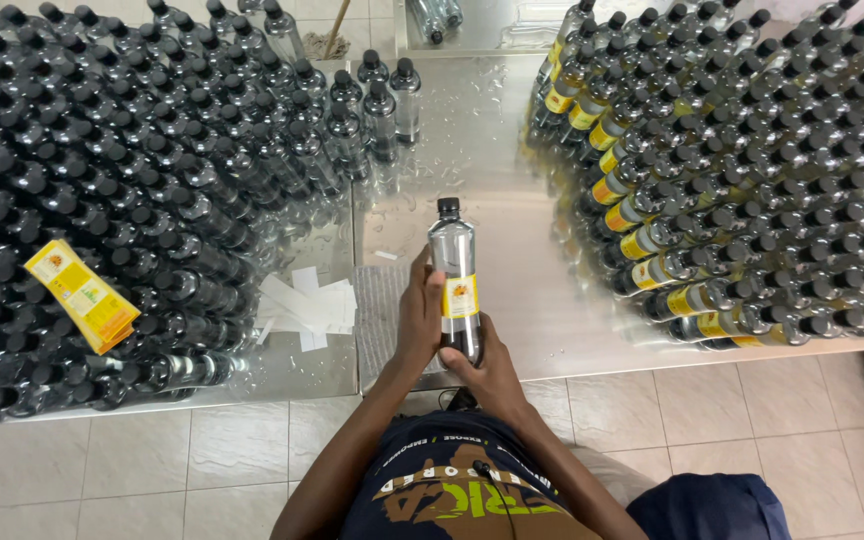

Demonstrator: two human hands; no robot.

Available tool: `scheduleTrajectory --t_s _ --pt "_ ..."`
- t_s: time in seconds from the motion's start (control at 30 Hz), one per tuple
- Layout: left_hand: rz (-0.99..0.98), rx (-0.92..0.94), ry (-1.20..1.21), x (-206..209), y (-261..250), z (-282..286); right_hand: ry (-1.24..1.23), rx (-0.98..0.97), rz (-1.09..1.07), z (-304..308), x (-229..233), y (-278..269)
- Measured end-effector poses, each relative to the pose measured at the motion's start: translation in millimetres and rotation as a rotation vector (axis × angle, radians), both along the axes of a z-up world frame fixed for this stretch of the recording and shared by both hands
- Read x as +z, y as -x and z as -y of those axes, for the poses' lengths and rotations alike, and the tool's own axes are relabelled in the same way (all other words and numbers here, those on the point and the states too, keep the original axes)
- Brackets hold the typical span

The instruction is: The person labels bottles by hand. The person removes a label from its backing, aligns it onto the bottle, and presses it down to secure it, then sets the labeled bottle aside and picks up another from the workspace.

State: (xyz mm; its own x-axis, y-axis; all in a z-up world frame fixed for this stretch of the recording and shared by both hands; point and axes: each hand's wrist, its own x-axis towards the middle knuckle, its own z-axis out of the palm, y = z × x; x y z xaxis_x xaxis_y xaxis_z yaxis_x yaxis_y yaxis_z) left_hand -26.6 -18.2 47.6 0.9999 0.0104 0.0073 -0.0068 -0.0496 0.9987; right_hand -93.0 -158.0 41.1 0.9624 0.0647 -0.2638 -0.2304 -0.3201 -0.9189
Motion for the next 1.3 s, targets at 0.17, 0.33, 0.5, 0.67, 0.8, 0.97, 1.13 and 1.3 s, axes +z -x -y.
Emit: scheduleTrajectory --t_s 0.17,0.33,0.5,0.67,0.8,0.97,1.13,1.3 --pt "-0.038 -0.331 0.157 21.0 15.9 9.3 -0.334 -0.077 0.022 28.0 -18.2 0.6" --pt "-0.09 -0.602 0.201 -13.5 22.2 5.5 -0.441 -0.034 0.111 54.1 -36.5 0.1" --pt "-0.191 -0.624 -0.028 -48.3 30.9 -14.5 -0.138 -0.198 0.044 100.7 -100.6 -16.2" --pt "-0.248 -0.493 -0.008 -69.3 47.7 -37.6 0.143 -0.358 0.118 134.0 -155.2 -43.6" --pt "-0.324 -0.311 0.03 -59.8 62.0 -51.2 0.129 -0.535 0.17 121.6 -124.8 -84.7" --pt "-0.447 -0.154 -0.036 -57.0 72.5 -67.9 0.303 -0.705 0.333 152.3 -210.4 -163.6" --pt "-0.529 0.002 -0.06 -66.0 88.6 -92.3 0.351 -0.771 0.442 160.2 -237.8 -261.9" --pt "-0.561 0.162 0.006 -85.6 115.8 -119.3 0.464 -0.892 0.436 170.5 -256.3 -344.4"
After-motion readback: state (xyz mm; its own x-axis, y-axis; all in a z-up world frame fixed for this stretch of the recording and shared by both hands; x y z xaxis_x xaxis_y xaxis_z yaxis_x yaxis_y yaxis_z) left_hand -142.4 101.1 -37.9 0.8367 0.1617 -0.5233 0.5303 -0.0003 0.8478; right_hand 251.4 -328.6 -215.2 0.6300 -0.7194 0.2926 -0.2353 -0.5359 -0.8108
